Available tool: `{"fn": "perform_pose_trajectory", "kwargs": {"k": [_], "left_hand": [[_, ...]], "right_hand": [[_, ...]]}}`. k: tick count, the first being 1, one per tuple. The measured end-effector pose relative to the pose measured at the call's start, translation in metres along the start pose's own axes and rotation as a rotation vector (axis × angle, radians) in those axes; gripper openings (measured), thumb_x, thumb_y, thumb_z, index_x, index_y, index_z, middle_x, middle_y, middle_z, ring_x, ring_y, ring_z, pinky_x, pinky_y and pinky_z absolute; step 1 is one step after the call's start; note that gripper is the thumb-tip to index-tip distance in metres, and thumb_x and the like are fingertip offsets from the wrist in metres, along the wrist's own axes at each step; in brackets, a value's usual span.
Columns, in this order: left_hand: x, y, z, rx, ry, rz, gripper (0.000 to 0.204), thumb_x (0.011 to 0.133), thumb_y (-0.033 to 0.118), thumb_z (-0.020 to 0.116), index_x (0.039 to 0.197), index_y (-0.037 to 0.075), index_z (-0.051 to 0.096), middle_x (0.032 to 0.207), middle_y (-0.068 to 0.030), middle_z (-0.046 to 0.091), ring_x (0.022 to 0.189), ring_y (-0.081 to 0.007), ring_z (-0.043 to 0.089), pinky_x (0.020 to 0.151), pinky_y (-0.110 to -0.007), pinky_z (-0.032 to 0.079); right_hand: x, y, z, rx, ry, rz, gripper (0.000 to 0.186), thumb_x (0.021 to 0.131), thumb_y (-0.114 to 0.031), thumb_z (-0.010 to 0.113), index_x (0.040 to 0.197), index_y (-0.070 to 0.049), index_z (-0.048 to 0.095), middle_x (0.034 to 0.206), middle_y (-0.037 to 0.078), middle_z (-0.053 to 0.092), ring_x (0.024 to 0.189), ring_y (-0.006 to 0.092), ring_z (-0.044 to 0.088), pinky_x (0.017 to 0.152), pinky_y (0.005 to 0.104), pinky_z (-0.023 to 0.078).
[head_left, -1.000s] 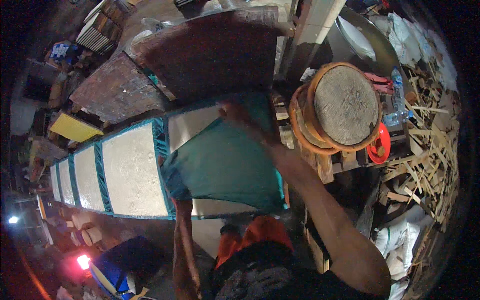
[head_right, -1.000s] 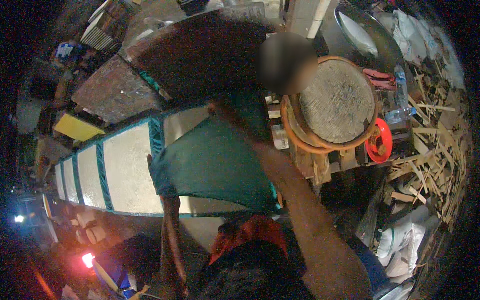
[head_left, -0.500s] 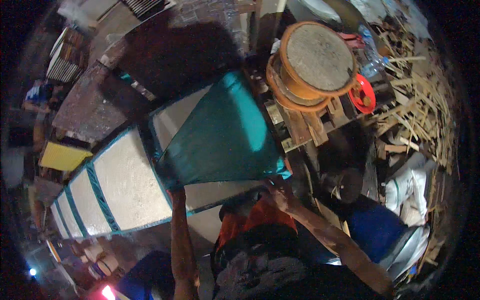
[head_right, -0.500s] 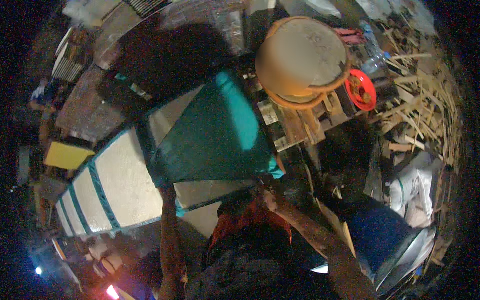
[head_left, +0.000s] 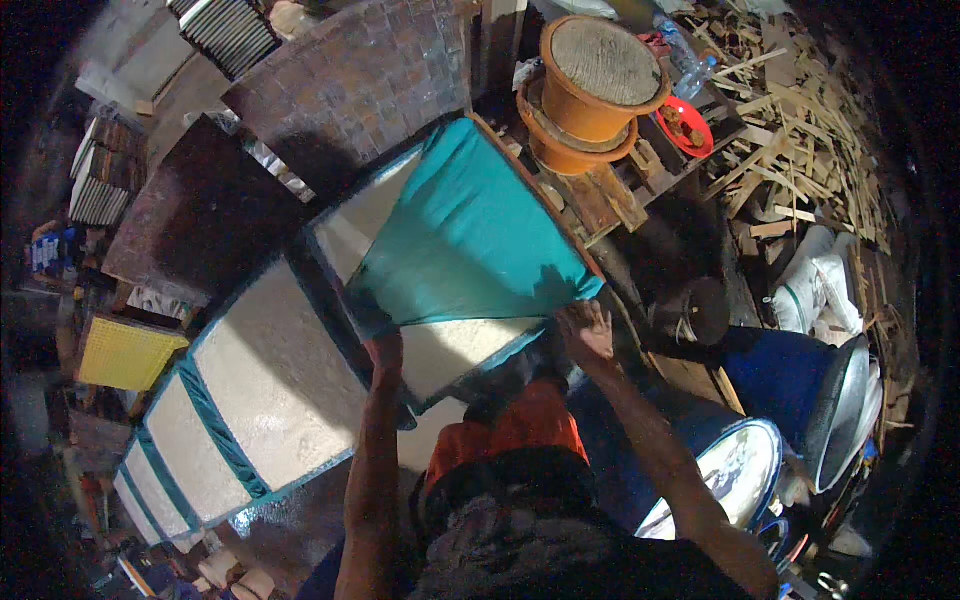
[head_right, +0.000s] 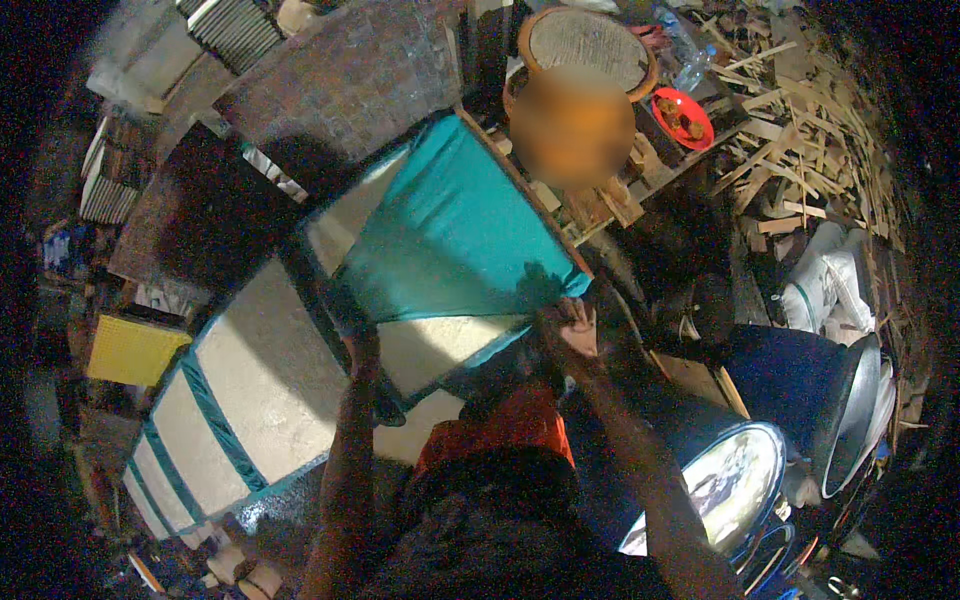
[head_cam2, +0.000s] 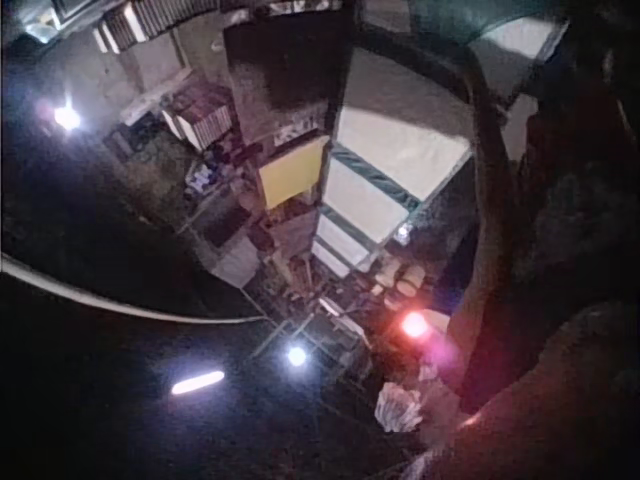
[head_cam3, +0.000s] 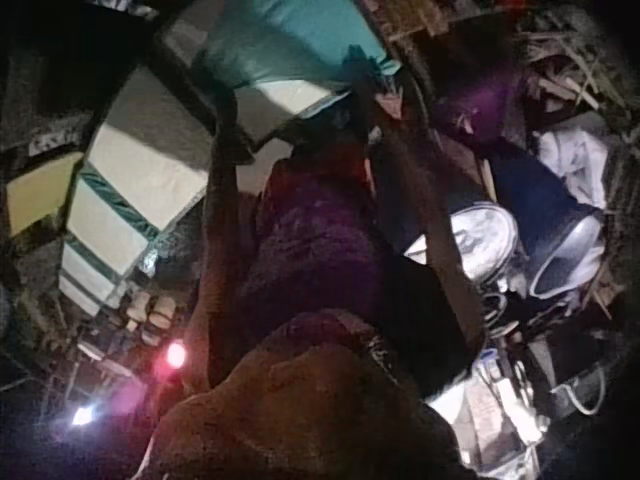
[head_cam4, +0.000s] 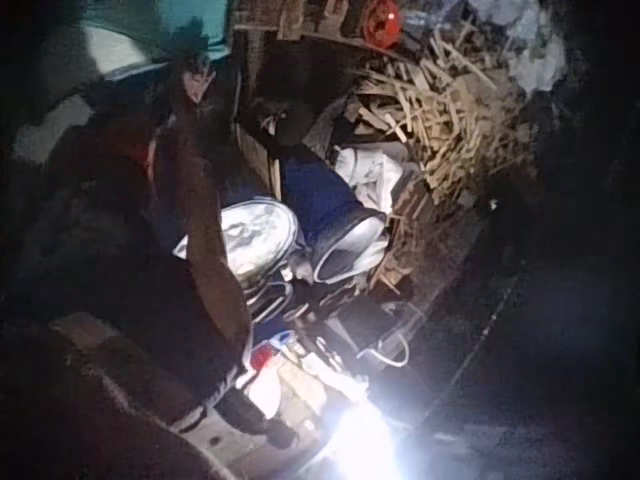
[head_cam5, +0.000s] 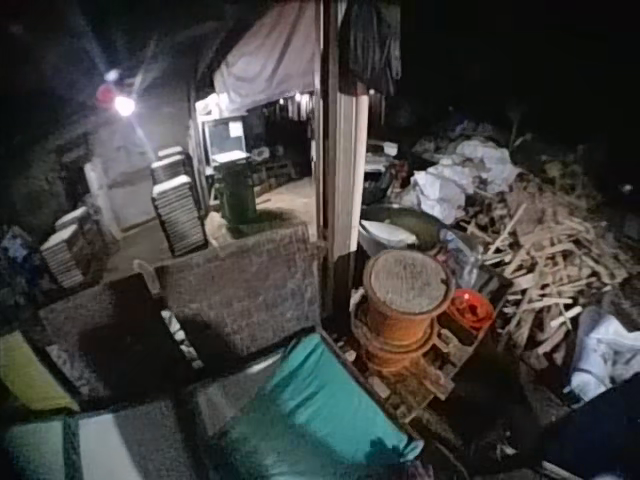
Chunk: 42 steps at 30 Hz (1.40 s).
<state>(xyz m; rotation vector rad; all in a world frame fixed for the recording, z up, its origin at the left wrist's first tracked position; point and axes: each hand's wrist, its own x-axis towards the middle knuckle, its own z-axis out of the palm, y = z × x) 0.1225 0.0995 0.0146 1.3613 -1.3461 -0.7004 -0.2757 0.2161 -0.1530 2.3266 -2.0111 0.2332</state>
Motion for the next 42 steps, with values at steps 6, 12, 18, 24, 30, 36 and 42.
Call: {"fn": "perform_pose_trajectory", "kwargs": {"k": [6, 12, 18, 24, 30, 36, 42], "left_hand": [[0.003, -0.022, -0.026, 0.070, -0.007, 0.079, 0.047, 0.099, 0.014, 0.043, 0.142, -0.005, 0.033, 0.122, -0.0139, 0.054, 0.112, -0.0273, 0.052, 0.109, -0.037, 0.032], [0.005, -0.061, -0.054, 0.358, -0.067, 0.313, 0.058, 0.096, 0.018, 0.049, 0.145, -0.005, 0.029, 0.125, -0.0177, 0.052, 0.116, -0.0321, 0.049, 0.107, -0.044, 0.032], [-0.014, -0.080, -0.061, 0.696, 0.050, 0.206, 0.070, 0.088, 0.024, 0.060, 0.145, -0.004, 0.030, 0.133, -0.0200, 0.049, 0.123, -0.0365, 0.044, 0.107, -0.048, 0.030], [-0.020, -0.115, -0.071, 0.711, 0.217, 0.210, 0.062, 0.084, 0.022, 0.062, 0.139, 0.001, 0.041, 0.134, -0.0193, 0.047, 0.122, -0.0373, 0.044, 0.105, -0.052, 0.029], [-0.031, -0.143, -0.078, 0.436, 0.018, -0.084, 0.047, 0.088, 0.021, 0.058, 0.130, 0.002, 0.049, 0.118, -0.0195, 0.054, 0.106, -0.0370, 0.051, 0.098, -0.050, 0.036], [-0.044, -0.225, -0.092, -0.515, 0.164, -0.424, 0.032, 0.090, 0.017, 0.056, 0.118, 0.003, 0.057, 0.110, -0.0193, 0.061, 0.101, -0.0374, 0.057, 0.091, -0.044, 0.045], [-0.030, -0.150, -0.049, 0.381, -0.071, -0.229, 0.030, 0.091, 0.013, 0.056, 0.121, 0.009, 0.058, 0.106, -0.0162, 0.065, 0.093, -0.0324, 0.064, 0.081, -0.043, 0.051]], "right_hand": [[-0.001, -0.034, -0.025, -0.078, -0.036, 0.059, 0.033, 0.088, -0.029, 0.057, 0.119, -0.016, 0.062, 0.127, 0.013, 0.057, 0.119, 0.0395, 0.050, 0.099, 0.0550, 0.039], [-0.013, -0.025, -0.006, 0.328, -0.128, 0.202, 0.034, 0.088, -0.027, 0.058, 0.118, -0.011, 0.063, 0.120, 0.017, 0.060, 0.116, 0.0395, 0.052, 0.096, 0.0499, 0.043], [-0.047, -0.036, -0.037, 0.253, -0.003, 0.216, 0.025, 0.092, -0.022, 0.055, 0.108, -0.007, 0.066, 0.108, 0.019, 0.064, 0.103, 0.0370, 0.059, 0.086, 0.0461, 0.048], [-0.053, -0.063, -0.086, 0.387, -0.030, 0.323, 0.020, 0.092, -0.020, 0.055, 0.101, -0.006, 0.066, 0.100, 0.019, 0.065, 0.096, 0.0381, 0.062, 0.083, 0.0473, 0.049], [-0.065, -0.068, -0.094, 0.483, -0.114, 0.344, 0.015, 0.085, -0.010, 0.056, 0.096, -0.006, 0.067, 0.098, 0.017, 0.065, 0.092, 0.0358, 0.063, 0.079, 0.0433, 0.050], [-0.049, -0.107, -0.103, 0.553, -0.061, 0.341, 0.014, 0.084, -0.007, 0.058, 0.096, -0.006, 0.067, 0.098, 0.017, 0.065, 0.090, 0.0350, 0.063, 0.078, 0.0417, 0.051], [-0.063, -0.097, -0.110, 0.362, -0.143, 0.449, 0.017, 0.084, -0.009, 0.059, 0.098, -0.006, 0.067, 0.099, 0.018, 0.066, 0.092, 0.0356, 0.063, 0.078, 0.0424, 0.051]]}}
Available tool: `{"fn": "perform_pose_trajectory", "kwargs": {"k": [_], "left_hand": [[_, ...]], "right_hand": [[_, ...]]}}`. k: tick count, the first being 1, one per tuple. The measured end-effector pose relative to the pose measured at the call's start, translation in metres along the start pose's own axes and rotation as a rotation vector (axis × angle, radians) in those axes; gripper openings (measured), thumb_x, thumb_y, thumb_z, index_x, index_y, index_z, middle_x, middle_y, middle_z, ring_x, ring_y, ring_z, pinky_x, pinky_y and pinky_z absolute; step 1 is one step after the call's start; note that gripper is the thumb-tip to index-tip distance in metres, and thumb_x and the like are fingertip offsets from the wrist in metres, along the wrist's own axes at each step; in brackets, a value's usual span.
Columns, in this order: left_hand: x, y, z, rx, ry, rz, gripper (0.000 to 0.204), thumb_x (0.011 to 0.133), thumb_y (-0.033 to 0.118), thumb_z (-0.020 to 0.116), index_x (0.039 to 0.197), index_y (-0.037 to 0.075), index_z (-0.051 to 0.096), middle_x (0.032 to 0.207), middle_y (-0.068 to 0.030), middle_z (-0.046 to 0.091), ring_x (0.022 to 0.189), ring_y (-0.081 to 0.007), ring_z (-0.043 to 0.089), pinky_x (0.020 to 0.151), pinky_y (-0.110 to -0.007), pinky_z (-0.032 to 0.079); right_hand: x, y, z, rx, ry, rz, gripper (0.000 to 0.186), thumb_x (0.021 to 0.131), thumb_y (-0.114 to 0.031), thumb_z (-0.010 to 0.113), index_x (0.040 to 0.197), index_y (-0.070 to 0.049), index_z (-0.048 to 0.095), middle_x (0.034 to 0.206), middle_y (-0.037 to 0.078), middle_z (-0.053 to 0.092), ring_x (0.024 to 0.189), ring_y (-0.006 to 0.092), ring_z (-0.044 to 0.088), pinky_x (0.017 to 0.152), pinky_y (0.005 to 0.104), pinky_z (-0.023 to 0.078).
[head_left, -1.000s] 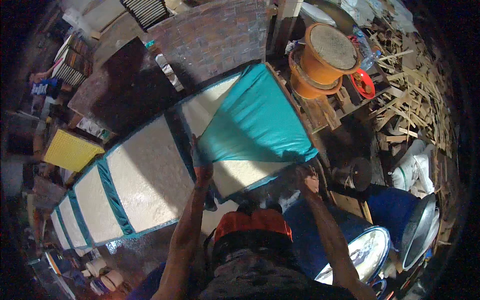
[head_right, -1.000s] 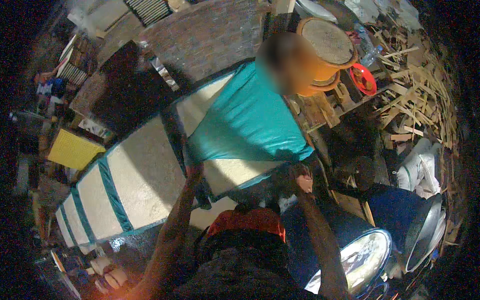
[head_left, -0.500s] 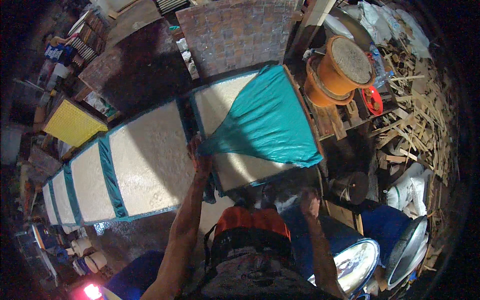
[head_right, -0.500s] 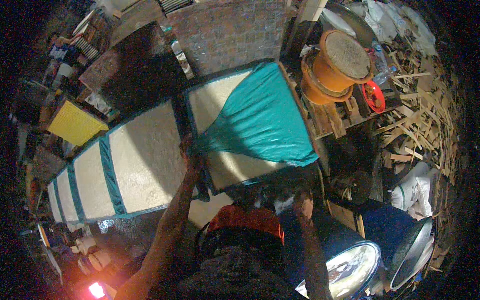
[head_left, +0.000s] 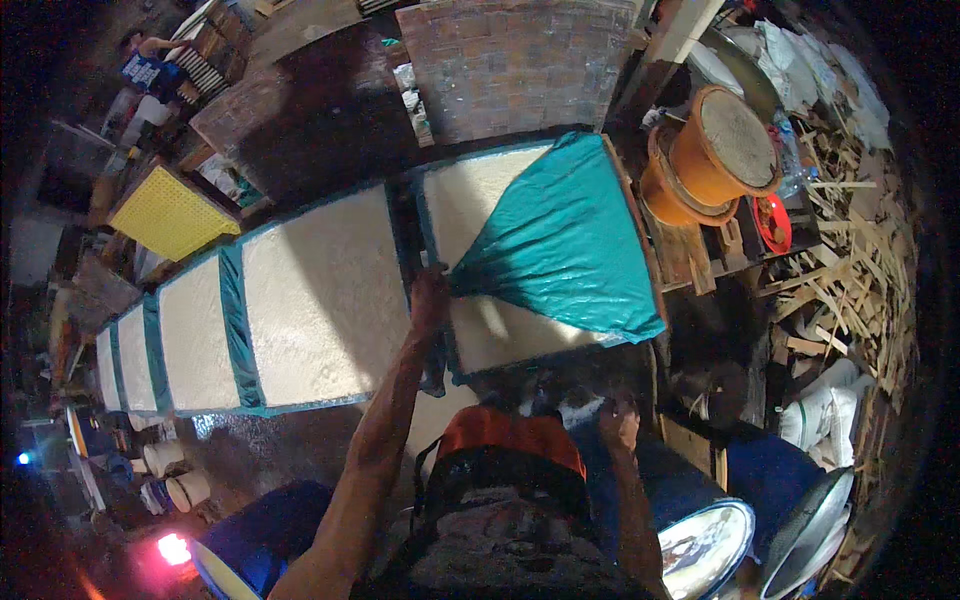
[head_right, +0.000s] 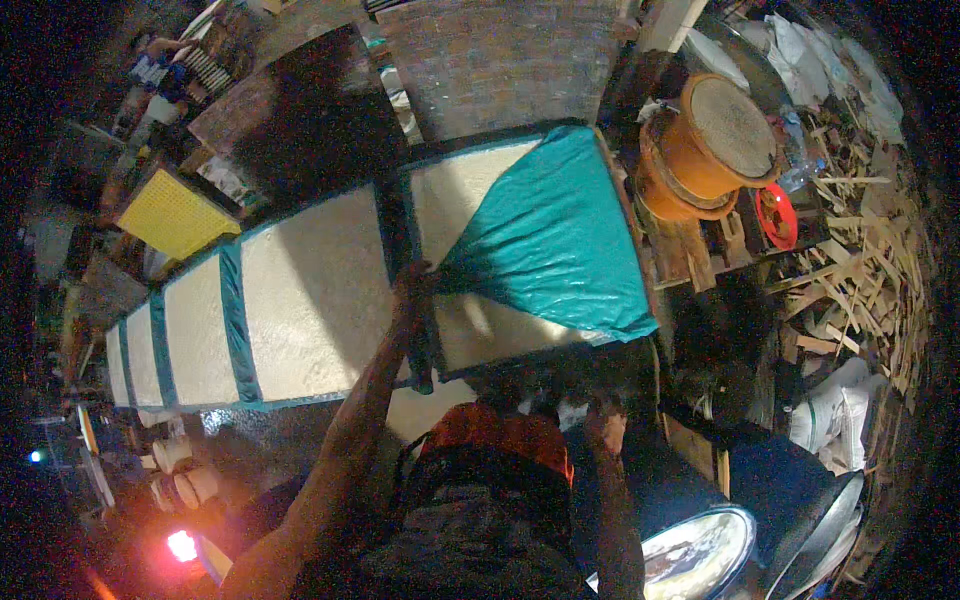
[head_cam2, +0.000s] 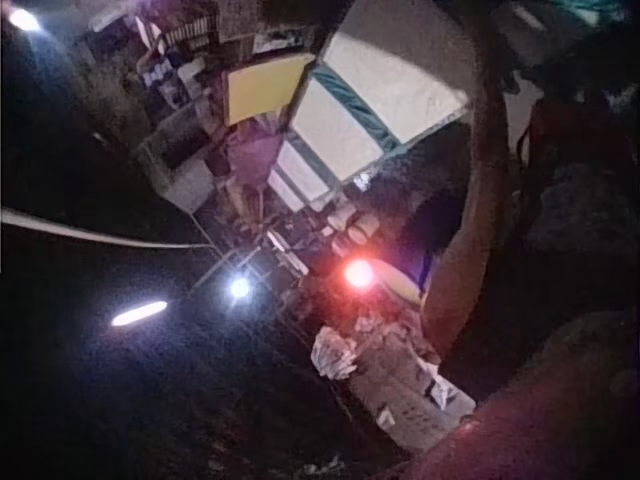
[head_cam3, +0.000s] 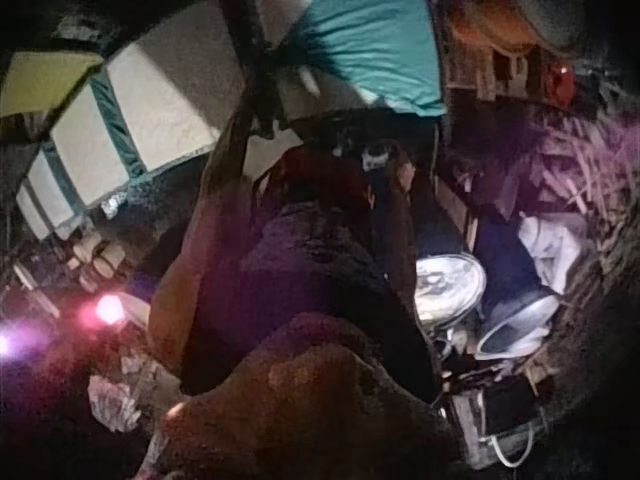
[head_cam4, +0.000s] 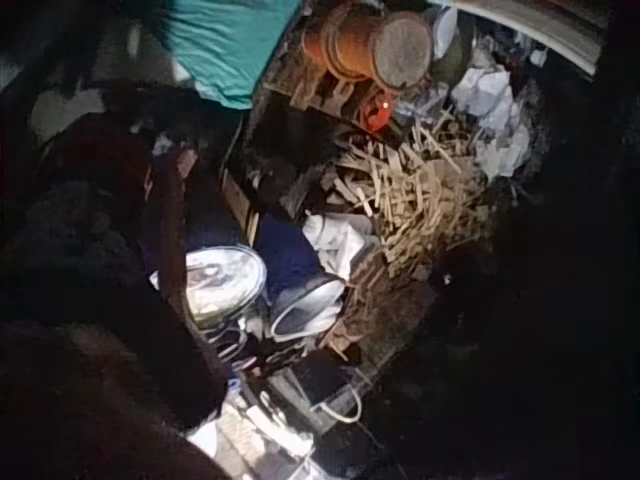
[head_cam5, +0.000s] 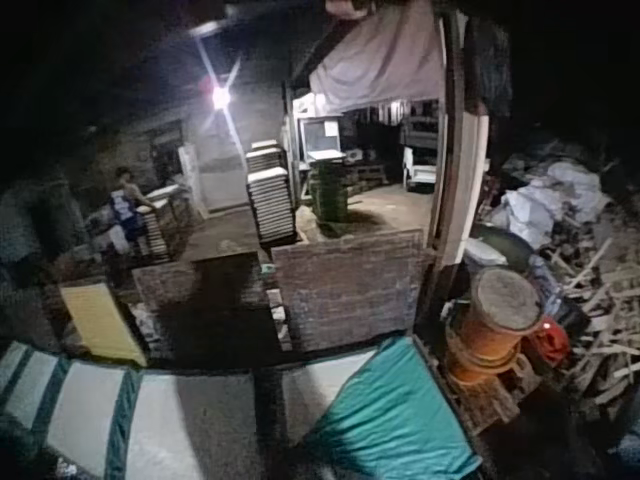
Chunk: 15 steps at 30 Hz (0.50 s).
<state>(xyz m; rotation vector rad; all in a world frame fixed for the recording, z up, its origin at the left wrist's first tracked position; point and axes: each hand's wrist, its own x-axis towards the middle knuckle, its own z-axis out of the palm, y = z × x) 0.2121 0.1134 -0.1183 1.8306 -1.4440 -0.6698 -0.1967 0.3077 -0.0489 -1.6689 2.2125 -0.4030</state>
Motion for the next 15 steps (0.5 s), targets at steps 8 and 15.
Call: {"fn": "perform_pose_trajectory", "kwargs": {"k": [8, 15], "left_hand": [[0.010, 0.008, -0.047, 0.319, 0.117, 0.358, 0.033, 0.094, 0.025, 0.054, 0.120, 0.006, 0.058, 0.108, -0.0152, 0.065, 0.101, -0.0320, 0.062, 0.084, -0.040, 0.050], [0.038, -0.045, 0.003, -0.513, -0.032, -0.326, 0.035, 0.093, 0.030, 0.052, 0.113, 0.003, 0.060, 0.108, -0.0208, 0.063, 0.103, -0.0353, 0.060, 0.086, -0.046, 0.048]], "right_hand": [[-0.011, 0.009, 0.000, 0.167, -0.098, -0.165, 0.017, 0.087, -0.016, 0.060, 0.099, -0.005, 0.068, 0.101, 0.018, 0.066, 0.094, 0.0371, 0.062, 0.081, 0.0449, 0.049], [-0.006, 0.018, 0.008, -0.023, -0.208, -0.296, 0.030, 0.088, -0.027, 0.062, 0.111, -0.008, 0.066, 0.102, 0.018, 0.066, 0.099, 0.0374, 0.061, 0.086, 0.0461, 0.047]]}}
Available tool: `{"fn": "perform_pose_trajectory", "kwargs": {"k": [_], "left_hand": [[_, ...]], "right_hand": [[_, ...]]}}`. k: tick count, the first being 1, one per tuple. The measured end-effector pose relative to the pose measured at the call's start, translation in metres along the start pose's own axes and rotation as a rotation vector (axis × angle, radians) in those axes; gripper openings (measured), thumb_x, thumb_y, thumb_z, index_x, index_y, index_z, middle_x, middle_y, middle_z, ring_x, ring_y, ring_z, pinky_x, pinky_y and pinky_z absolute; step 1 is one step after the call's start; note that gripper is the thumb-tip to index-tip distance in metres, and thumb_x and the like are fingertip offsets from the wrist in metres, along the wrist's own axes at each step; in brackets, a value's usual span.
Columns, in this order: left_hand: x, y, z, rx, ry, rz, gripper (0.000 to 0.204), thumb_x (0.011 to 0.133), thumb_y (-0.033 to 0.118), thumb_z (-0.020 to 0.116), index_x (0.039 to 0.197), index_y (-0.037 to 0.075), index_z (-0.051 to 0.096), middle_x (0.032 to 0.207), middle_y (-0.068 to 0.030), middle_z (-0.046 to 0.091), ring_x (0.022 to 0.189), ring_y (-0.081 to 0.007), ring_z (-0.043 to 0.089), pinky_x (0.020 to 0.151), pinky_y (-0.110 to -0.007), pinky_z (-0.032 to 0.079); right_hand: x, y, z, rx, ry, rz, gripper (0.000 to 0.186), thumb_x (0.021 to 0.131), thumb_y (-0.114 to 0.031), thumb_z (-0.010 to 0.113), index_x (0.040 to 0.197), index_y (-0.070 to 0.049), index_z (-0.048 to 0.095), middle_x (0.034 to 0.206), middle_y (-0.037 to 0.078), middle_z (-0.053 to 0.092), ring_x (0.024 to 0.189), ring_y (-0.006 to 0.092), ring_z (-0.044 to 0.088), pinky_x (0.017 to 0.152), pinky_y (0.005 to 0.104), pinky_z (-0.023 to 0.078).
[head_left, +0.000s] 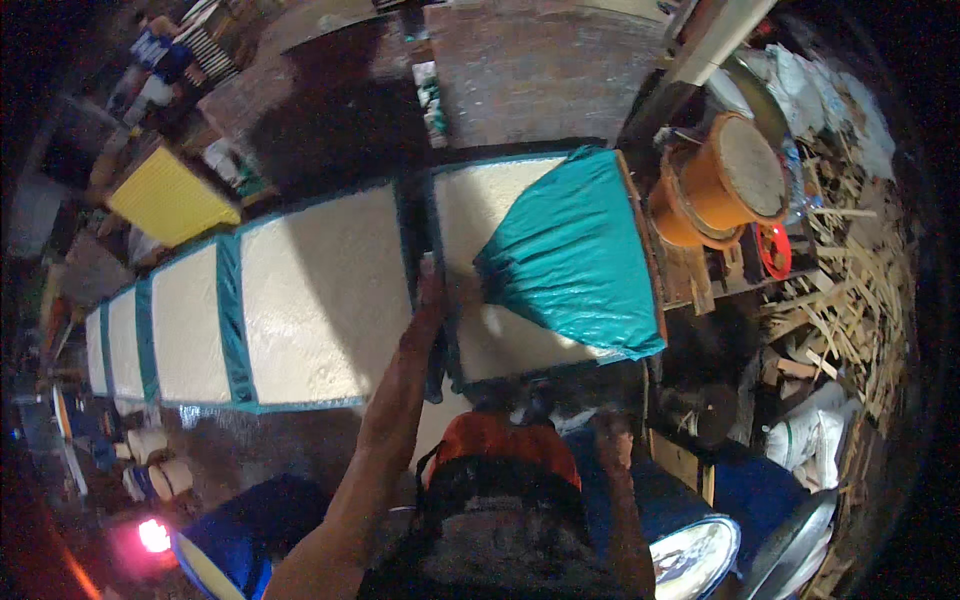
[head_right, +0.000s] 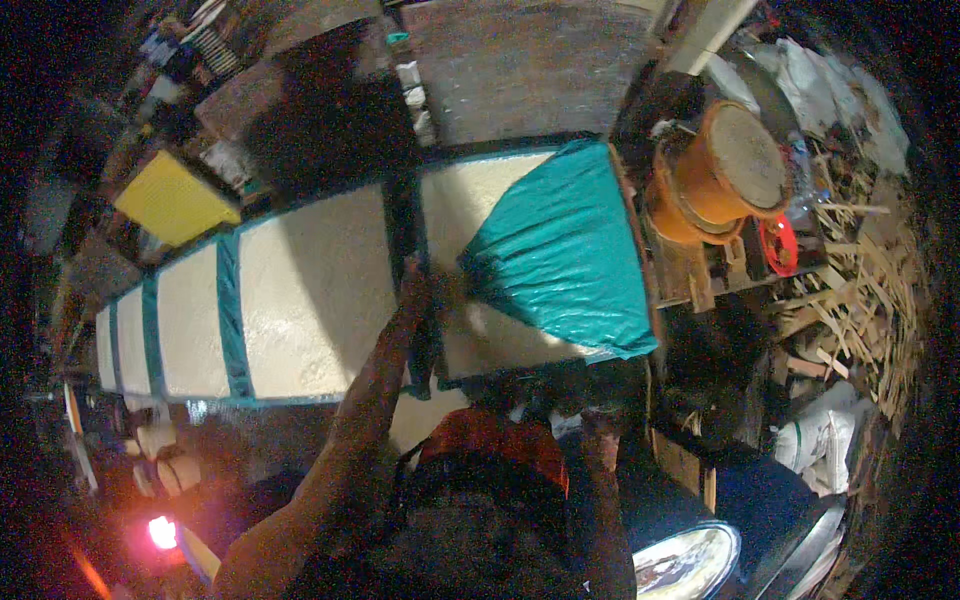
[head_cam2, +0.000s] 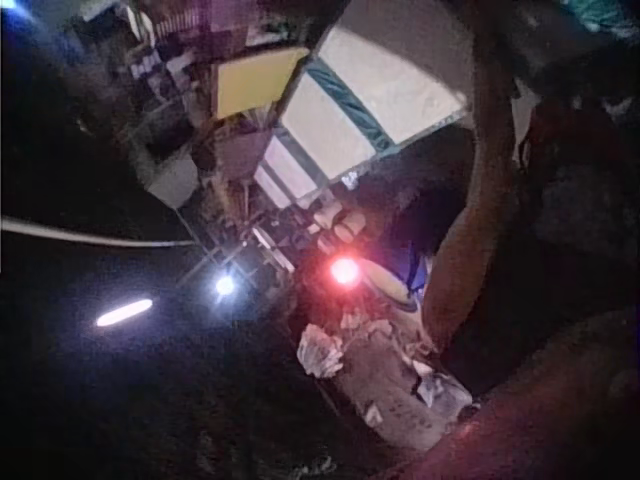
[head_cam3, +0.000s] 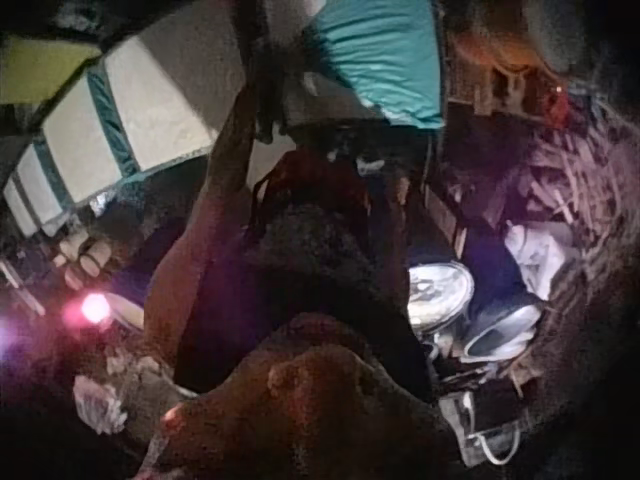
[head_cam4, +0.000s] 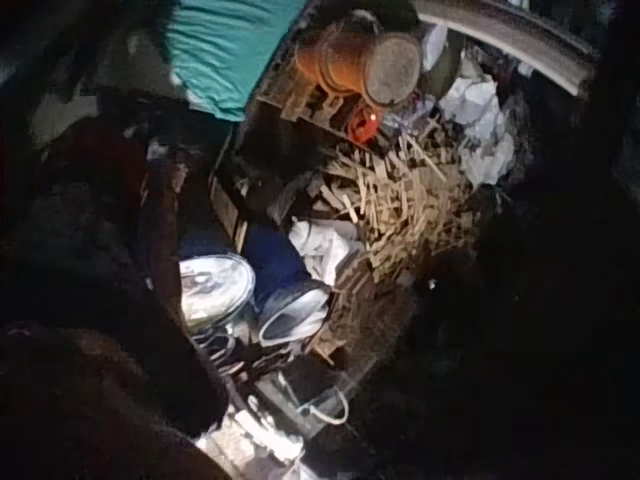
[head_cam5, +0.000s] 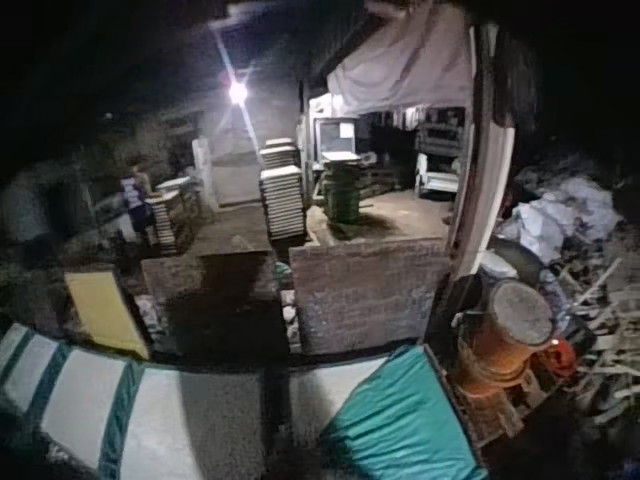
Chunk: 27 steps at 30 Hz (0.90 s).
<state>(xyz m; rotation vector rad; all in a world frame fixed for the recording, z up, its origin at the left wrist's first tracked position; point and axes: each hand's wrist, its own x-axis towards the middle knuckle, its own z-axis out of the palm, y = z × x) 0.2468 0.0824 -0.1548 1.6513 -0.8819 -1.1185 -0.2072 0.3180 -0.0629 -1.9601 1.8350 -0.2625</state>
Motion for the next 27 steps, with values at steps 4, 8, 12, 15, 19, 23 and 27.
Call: {"fn": "perform_pose_trajectory", "kwargs": {"k": [4, 8, 12, 15, 19, 23, 27], "left_hand": [[-0.004, 0.001, 0.017, 0.386, 0.059, 0.174, 0.034, 0.093, 0.030, 0.052, 0.111, 0.002, 0.060, 0.105, -0.0207, 0.063, 0.100, -0.0364, 0.061, 0.084, -0.047, 0.048], [-0.011, 0.004, 0.011, 0.434, 0.088, 0.179, 0.033, 0.093, 0.030, 0.052, 0.109, 0.002, 0.060, 0.102, -0.0205, 0.064, 0.098, -0.0375, 0.061, 0.083, -0.048, 0.049], [-0.019, 0.007, 0.005, 0.465, 0.103, 0.192, 0.033, 0.093, 0.030, 0.051, 0.106, 0.001, 0.060, 0.100, -0.0204, 0.064, 0.095, -0.0386, 0.061, 0.081, -0.050, 0.049], [-0.024, 0.006, 0.010, 0.491, 0.100, 0.212, 0.032, 0.094, 0.030, 0.051, 0.105, 0.001, 0.060, 0.098, -0.0203, 0.064, 0.094, -0.0394, 0.061, 0.080, -0.051, 0.049], [-0.028, 0.007, -0.001, 0.593, 0.122, 0.201, 0.032, 0.094, 0.030, 0.051, 0.102, 0.001, 0.060, 0.095, -0.0202, 0.064, 0.091, -0.0405, 0.062, 0.078, -0.052, 0.049], [-0.016, 0.017, -0.057, 0.795, 0.149, 0.107, 0.032, 0.094, 0.030, 0.051, 0.100, 0.000, 0.060, 0.093, -0.0201, 0.065, 0.089, -0.0416, 0.062, 0.077, -0.053, 0.049], [-0.041, 0.123, -0.047, 0.788, -0.265, 0.073, 0.033, 0.095, 0.032, 0.049, 0.094, 0.001, 0.060, 0.076, -0.0153, 0.061, 0.068, -0.0309, 0.061, 0.062, -0.045, 0.049]], "right_hand": [[-0.007, -0.019, -0.015, 0.072, -0.031, 0.253, 0.030, 0.087, -0.027, 0.063, 0.110, -0.008, 0.066, 0.101, 0.017, 0.066, 0.096, 0.0367, 0.062, 0.082, 0.0457, 0.049], [-0.007, -0.043, -0.036, 0.194, -0.001, 0.239, 0.029, 0.086, -0.028, 0.063, 0.107, -0.008, 0.067, 0.101, 0.017, 0.067, 0.089, 0.0356, 0.065, 0.076, 0.0448, 0.052], [-0.022, -0.032, -0.004, 0.284, -0.010, 0.201, 0.029, 0.086, -0.027, 0.064, 0.108, -0.008, 0.067, 0.104, 0.016, 0.068, 0.092, 0.0347, 0.067, 0.079, 0.0441, 0.054], [-0.030, -0.018, 0.029, 0.220, -0.064, 0.307, 0.027, 0.087, -0.025, 0.063, 0.108, -0.009, 0.067, 0.107, 0.015, 0.068, 0.094, 0.0338, 0.067, 0.081, 0.0437, 0.054], [-0.015, -0.033, 0.032, 0.282, -0.018, 0.037, 0.027, 0.087, -0.023, 0.062, 0.111, -0.010, 0.066, 0.108, 0.014, 0.068, 0.094, 0.0329, 0.067, 0.083, 0.0441, 0.054], [0.014, -0.076, 0.000, 0.326, -0.233, 0.151, 0.029, 0.088, -0.024, 0.061, 0.115, -0.012, 0.064, 0.108, 0.014, 0.068, 0.100, 0.0323, 0.066, 0.084, 0.0427, 0.053], [0.004, -0.073, -0.038, 0.294, -0.224, 0.375, 0.032, 0.089, -0.028, 0.058, 0.115, -0.011, 0.065, 0.113, 0.016, 0.066, 0.105, 0.0326, 0.064, 0.088, 0.0430, 0.051]]}}
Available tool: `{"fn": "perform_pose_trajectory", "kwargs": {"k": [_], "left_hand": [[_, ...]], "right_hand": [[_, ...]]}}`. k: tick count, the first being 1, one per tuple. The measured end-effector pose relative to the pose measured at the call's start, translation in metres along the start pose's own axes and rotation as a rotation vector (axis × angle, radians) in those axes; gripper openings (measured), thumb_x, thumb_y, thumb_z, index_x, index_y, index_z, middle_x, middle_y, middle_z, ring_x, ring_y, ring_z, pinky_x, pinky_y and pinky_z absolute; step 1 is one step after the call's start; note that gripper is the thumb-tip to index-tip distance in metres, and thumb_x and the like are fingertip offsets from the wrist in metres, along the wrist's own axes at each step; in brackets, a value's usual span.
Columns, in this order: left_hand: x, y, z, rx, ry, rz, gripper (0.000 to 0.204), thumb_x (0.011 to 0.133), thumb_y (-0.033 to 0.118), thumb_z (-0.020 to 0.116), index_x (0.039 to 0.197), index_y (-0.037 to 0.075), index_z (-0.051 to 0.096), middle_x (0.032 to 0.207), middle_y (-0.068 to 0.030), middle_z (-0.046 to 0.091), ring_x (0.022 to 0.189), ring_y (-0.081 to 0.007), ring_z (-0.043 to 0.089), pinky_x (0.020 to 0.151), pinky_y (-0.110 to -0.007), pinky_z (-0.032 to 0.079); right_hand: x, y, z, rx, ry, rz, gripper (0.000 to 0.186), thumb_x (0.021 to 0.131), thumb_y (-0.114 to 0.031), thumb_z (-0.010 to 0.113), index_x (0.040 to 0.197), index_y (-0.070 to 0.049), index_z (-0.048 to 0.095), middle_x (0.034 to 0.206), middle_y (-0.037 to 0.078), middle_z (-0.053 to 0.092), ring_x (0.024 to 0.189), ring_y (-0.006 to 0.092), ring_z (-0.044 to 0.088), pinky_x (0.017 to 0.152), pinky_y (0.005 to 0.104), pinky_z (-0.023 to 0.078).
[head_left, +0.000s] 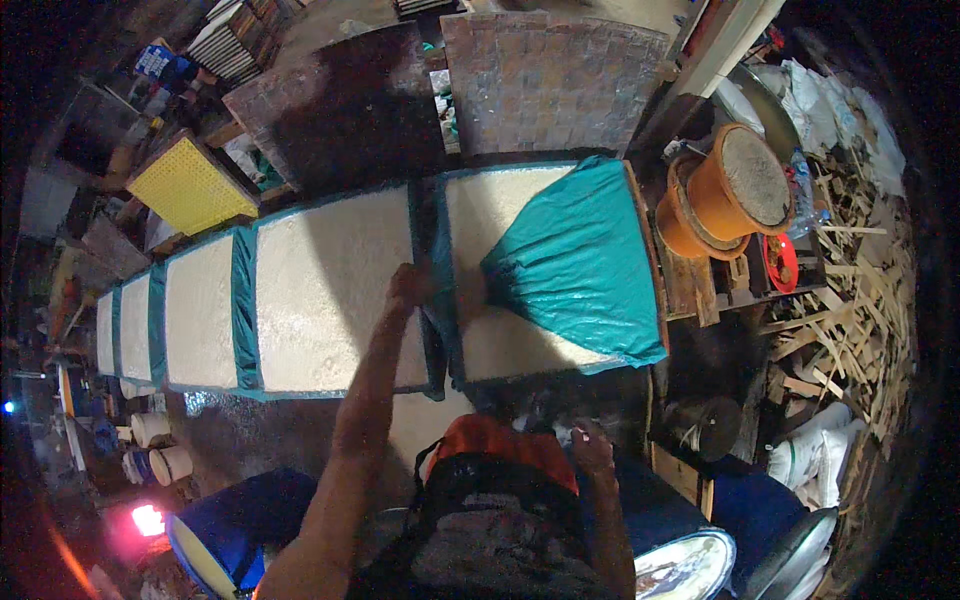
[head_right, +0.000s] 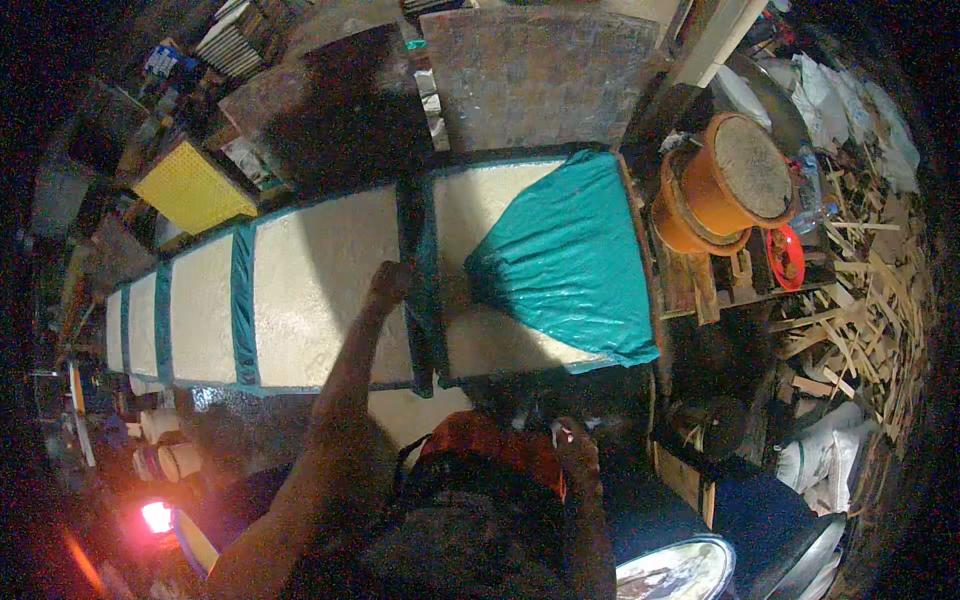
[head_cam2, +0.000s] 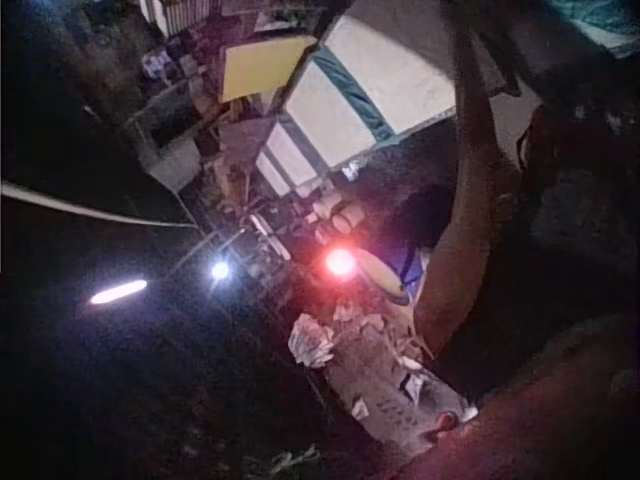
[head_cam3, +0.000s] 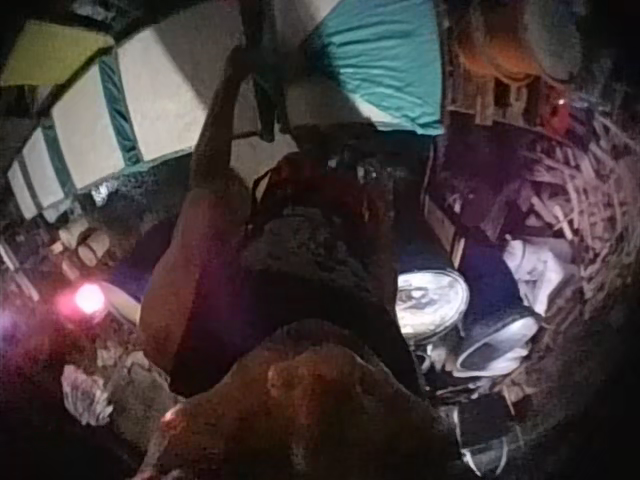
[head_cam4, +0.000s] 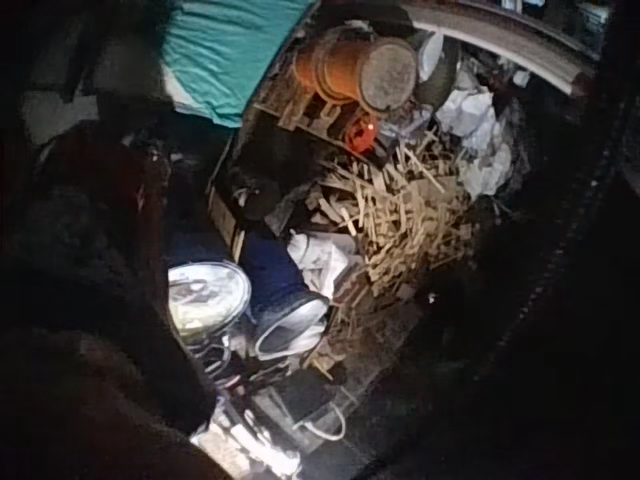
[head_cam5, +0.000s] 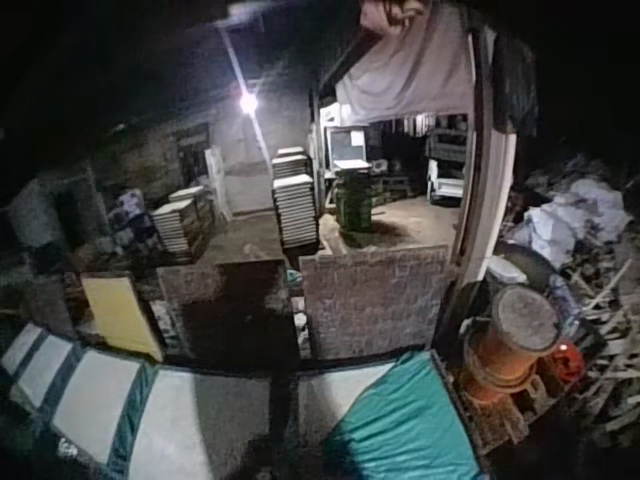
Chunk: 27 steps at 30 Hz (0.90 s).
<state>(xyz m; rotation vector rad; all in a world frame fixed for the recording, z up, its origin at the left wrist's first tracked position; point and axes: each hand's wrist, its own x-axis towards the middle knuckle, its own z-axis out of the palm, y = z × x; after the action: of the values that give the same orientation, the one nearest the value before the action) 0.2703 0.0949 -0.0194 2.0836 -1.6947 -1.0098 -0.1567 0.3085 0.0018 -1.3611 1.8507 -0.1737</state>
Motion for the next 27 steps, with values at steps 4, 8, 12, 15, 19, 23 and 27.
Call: {"fn": "perform_pose_trajectory", "kwargs": {"k": [4, 8, 12, 15, 19, 23, 27], "left_hand": [[-0.017, -0.047, -0.045, 0.004, -0.111, 0.079, 0.038, 0.096, 0.036, 0.047, 0.087, 0.001, 0.060, 0.062, -0.0099, 0.056, 0.053, -0.0214, 0.058, 0.050, -0.037, 0.047], [-0.012, -0.029, -0.054, -0.050, -0.301, -0.258, 0.046, 0.095, 0.045, 0.048, 0.084, 0.002, 0.063, 0.059, -0.0063, 0.054, 0.049, -0.0164, 0.055, 0.046, -0.032, 0.043], [-0.032, -0.061, -0.063, -0.188, -0.159, -0.360, 0.052, 0.090, 0.052, 0.055, 0.092, 0.001, 0.065, 0.074, -0.0096, 0.063, 0.059, -0.0163, 0.061, 0.049, -0.030, 0.047], [-0.044, -0.062, -0.067, -0.589, 0.097, -0.163, 0.057, 0.085, 0.052, 0.064, 0.105, -0.001, 0.064, 0.095, -0.0151, 0.066, 0.076, -0.0202, 0.065, 0.059, -0.033, 0.052], [-0.052, -0.017, -0.078, -0.868, 0.046, -0.215, 0.051, 0.082, 0.040, 0.072, 0.114, 0.001, 0.059, 0.103, -0.0108, 0.064, 0.093, -0.0211, 0.062, 0.076, -0.035, 0.053], [-0.051, -0.006, -0.096, -0.577, 0.617, -0.001, 0.034, 0.085, 0.021, 0.069, 0.109, -0.001, 0.058, 0.113, -0.0141, 0.061, 0.101, -0.0228, 0.061, 0.084, -0.033, 0.052], [-0.049, 0.054, -0.088, -0.005, 1.040, 0.436, 0.014, 0.088, 0.008, 0.060, 0.101, 0.005, 0.063, 0.109, -0.0090, 0.057, 0.082, -0.0193, 0.060, 0.075, -0.029, 0.051]], "right_hand": [[-0.002, 0.022, 0.013, 0.112, 0.004, -0.082, 0.033, 0.089, -0.029, 0.056, 0.116, -0.011, 0.065, 0.113, 0.017, 0.066, 0.102, 0.0324, 0.065, 0.088, 0.0432, 0.051], [0.001, 0.044, 0.009, -0.043, -0.053, -0.104, 0.033, 0.091, -0.029, 0.055, 0.116, -0.012, 0.065, 0.112, 0.017, 0.067, 0.101, 0.0331, 0.065, 0.086, 0.0448, 0.052], [0.002, 0.052, 0.015, -0.184, -0.062, -0.016, 0.034, 0.090, -0.027, 0.054, 0.119, -0.011, 0.063, 0.113, 0.019, 0.066, 0.098, 0.0343, 0.066, 0.085, 0.0436, 0.052], [0.011, 0.056, 0.017, -0.143, -0.012, -0.059, 0.034, 0.091, -0.028, 0.054, 0.118, -0.010, 0.063, 0.112, 0.018, 0.066, 0.096, 0.0356, 0.066, 0.084, 0.0450, 0.052], [0.028, 0.054, 0.015, -0.041, -0.001, -0.238, 0.032, 0.091, -0.030, 0.055, 0.117, -0.011, 0.063, 0.111, 0.017, 0.066, 0.095, 0.0364, 0.066, 0.082, 0.0467, 0.051], [0.027, -0.025, -0.006, -0.261, -0.045, -0.414, 0.031, 0.092, -0.027, 0.057, 0.117, -0.011, 0.063, 0.110, 0.018, 0.066, 0.098, 0.0363, 0.065, 0.083, 0.0462, 0.051], [0.064, -0.100, 0.006, 0.075, -0.048, -0.476, 0.034, 0.090, -0.021, 0.061, 0.122, -0.009, 0.061, 0.114, 0.016, 0.065, 0.105, 0.0340, 0.062, 0.088, 0.0426, 0.050]]}}
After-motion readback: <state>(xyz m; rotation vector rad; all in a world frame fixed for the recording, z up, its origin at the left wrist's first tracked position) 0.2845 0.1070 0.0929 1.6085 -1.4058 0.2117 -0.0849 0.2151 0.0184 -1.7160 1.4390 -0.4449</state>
